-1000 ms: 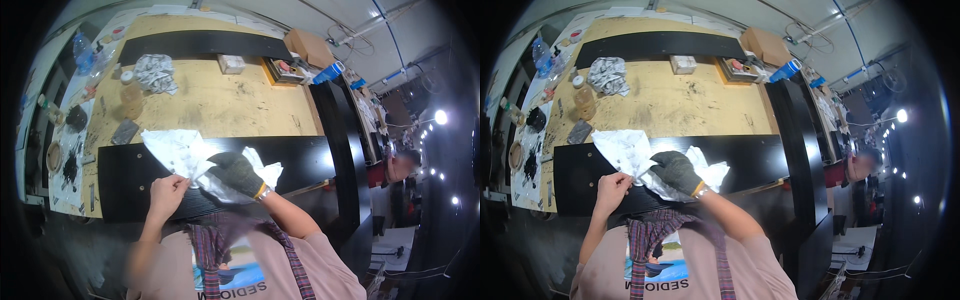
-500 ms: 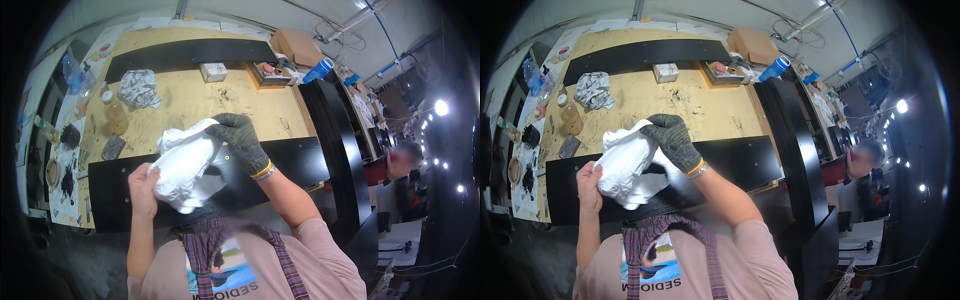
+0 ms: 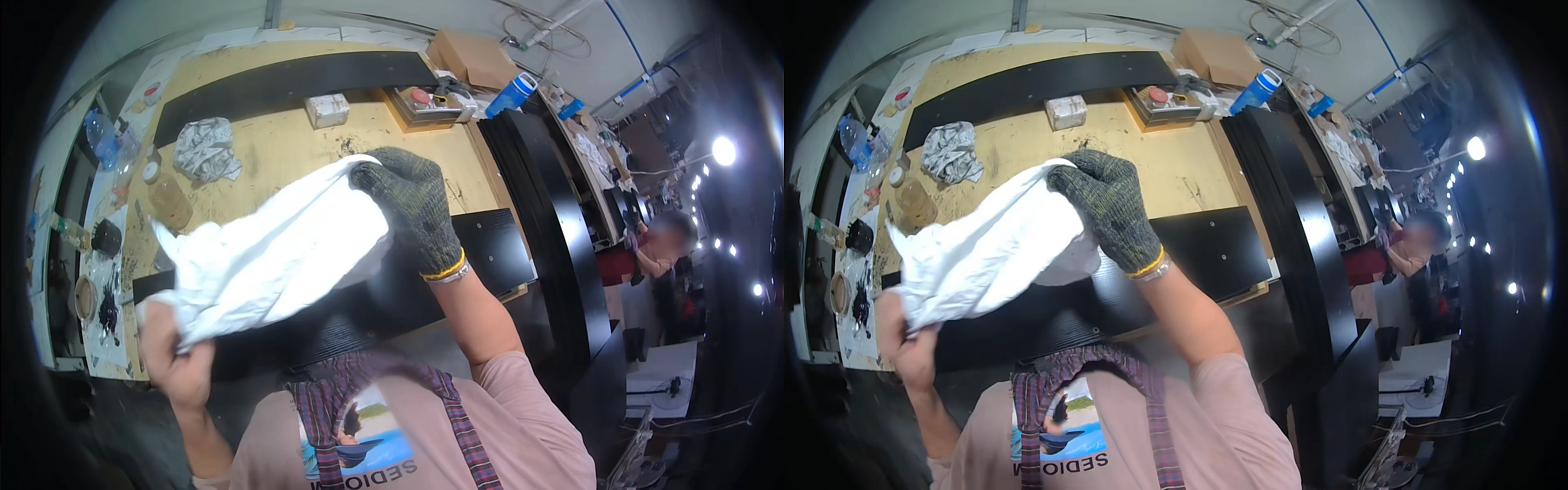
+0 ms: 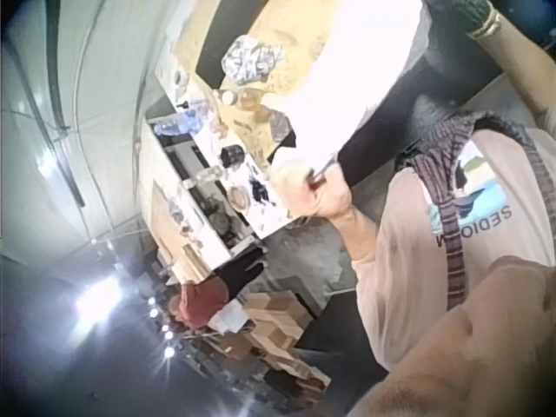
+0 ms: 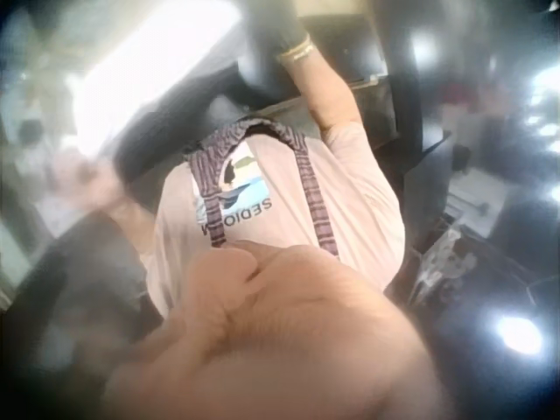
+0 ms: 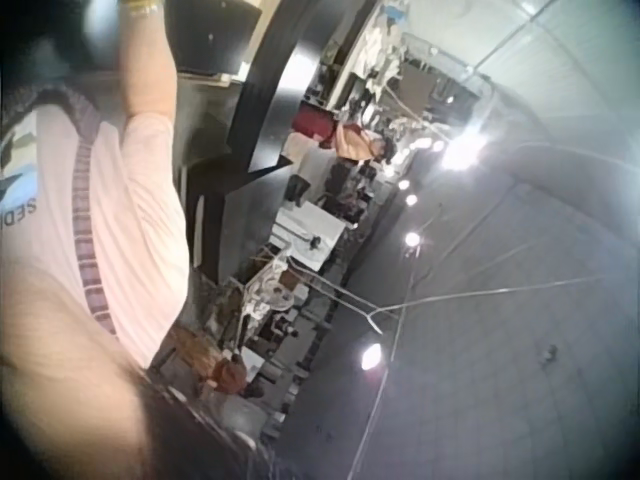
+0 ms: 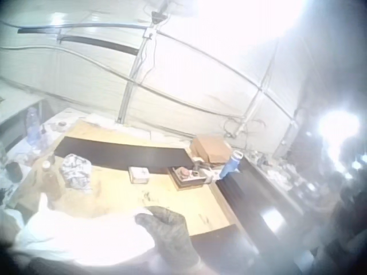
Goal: The person wipes a black wooden panel with a white cloth, repeatedly rubbing the surface to remove dust or residue. They flip the panel to clean both sides and continue wiping until the surface appears clean.
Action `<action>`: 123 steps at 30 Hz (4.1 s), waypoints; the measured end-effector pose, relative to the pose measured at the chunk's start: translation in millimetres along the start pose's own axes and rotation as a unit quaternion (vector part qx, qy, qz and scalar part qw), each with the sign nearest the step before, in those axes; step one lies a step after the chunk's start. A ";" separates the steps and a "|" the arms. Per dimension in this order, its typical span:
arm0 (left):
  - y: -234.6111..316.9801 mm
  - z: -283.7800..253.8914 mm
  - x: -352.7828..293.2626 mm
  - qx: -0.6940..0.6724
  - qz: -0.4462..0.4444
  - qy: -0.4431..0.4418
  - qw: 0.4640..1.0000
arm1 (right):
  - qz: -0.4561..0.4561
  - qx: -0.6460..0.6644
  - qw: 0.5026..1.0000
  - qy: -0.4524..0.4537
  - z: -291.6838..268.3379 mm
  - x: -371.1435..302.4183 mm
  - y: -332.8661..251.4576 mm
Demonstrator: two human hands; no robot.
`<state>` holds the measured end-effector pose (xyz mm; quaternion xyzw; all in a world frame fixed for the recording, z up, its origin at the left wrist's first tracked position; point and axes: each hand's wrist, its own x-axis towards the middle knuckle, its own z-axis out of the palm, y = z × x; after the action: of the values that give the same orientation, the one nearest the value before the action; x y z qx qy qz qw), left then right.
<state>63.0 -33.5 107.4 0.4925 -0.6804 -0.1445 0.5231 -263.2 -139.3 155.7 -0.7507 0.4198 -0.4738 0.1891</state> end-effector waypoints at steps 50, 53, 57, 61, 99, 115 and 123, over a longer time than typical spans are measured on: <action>-79.4 -61.1 -112.8 -0.642 -0.322 0.246 0.650 | 0.109 0.094 0.955 -0.258 422.8 149.1 81.3; -95.3 -43.6 -93.1 -0.680 -0.344 0.214 0.611 | 0.085 0.078 0.961 -0.253 421.1 148.8 76.8; -109.9 -33.2 -73.9 -0.661 -0.405 0.213 0.595 | -0.001 0.023 0.963 -0.268 378.1 138.4 40.1; -116.0 -21.3 -54.8 -0.685 -0.429 0.217 0.548 | -0.192 -0.033 0.926 -0.323 311.1 124.9 -3.4; -108.5 -93.0 -97.3 -0.430 -0.427 0.310 0.733 | 0.001 -0.057 0.960 -0.276 304.6 92.5 41.6; -174.1 14.8 -77.4 0.296 -0.186 -0.296 0.889 | 0.094 -0.086 0.948 -0.291 206.9 36.9 114.2; -117.7 62.0 -39.1 0.316 -0.106 -0.291 0.897 | 0.169 -0.235 0.903 -0.317 97.4 -58.7 116.7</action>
<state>69.9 -76.8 -24.2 0.6368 -0.7560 -0.1135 0.1003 -242.8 -170.2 -2.9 -0.8015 0.5575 -0.0590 0.2080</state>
